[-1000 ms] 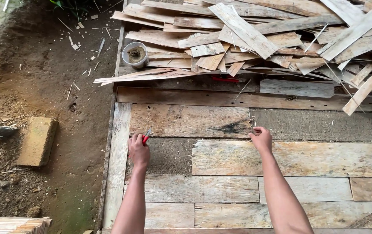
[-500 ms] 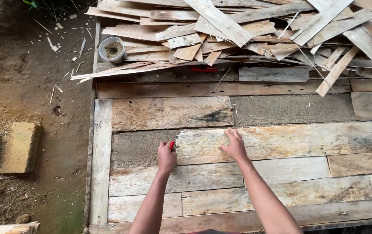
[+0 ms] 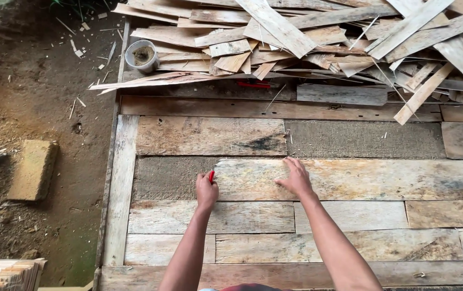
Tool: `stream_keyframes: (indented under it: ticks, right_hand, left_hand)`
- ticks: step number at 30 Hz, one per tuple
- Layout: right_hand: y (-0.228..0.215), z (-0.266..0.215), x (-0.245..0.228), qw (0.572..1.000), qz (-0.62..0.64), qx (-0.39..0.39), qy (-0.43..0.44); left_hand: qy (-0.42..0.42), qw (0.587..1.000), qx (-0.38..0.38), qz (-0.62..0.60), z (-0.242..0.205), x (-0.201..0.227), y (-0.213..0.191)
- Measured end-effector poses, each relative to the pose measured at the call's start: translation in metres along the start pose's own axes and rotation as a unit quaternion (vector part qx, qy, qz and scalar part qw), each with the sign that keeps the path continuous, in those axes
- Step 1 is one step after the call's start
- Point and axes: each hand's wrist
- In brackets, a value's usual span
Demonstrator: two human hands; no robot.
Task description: Picking up thin wooden slats from a pile and carefully fitting them together on a wooden platform.
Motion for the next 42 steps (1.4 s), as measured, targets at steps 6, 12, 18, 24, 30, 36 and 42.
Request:
stream_keyframes:
  ticks: [6,12,18,24,30,36,42]
  right_hand:
    - [0.012,0.015,0.016,1.0,-0.014,-0.008,-0.01]
    - [0.01,0.029,0.031,0.999,-0.014,0.003,-0.032]
    - [0.018,0.047,0.048,0.998,-0.042,0.005,-0.042]
    - [0.013,0.053,0.05,0.998,-0.048,-0.002,-0.039]
    - [0.017,0.066,0.053,0.998,-0.049,-0.012,-0.029]
    - [0.01,0.064,0.052,0.999,-0.03,-0.007,-0.033]
    - [0.001,0.059,0.046,0.998,-0.043,-0.012,-0.036]
  left_hand:
    - [-0.031,0.998,0.02,-0.06,0.002,-0.013,0.006]
    - [-0.071,0.994,0.037,-0.069,-0.003,0.005,-0.003]
    - [-0.112,0.99,0.053,-0.065,-0.015,0.036,-0.015]
    - [-0.139,0.986,0.047,-0.082,-0.027,0.061,-0.026]
    - [-0.145,0.984,0.059,-0.081,-0.02,0.051,-0.019]
    - [-0.16,0.979,0.072,-0.104,-0.012,0.045,-0.015]
    - [-0.156,0.983,0.063,-0.074,-0.013,0.052,-0.014]
Point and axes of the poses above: each hand's wrist, its own z-axis towards the middle knuckle, its own y-axis out of the palm, x = y × z, and after that the axes turned 5 degrees about -z, right-handed
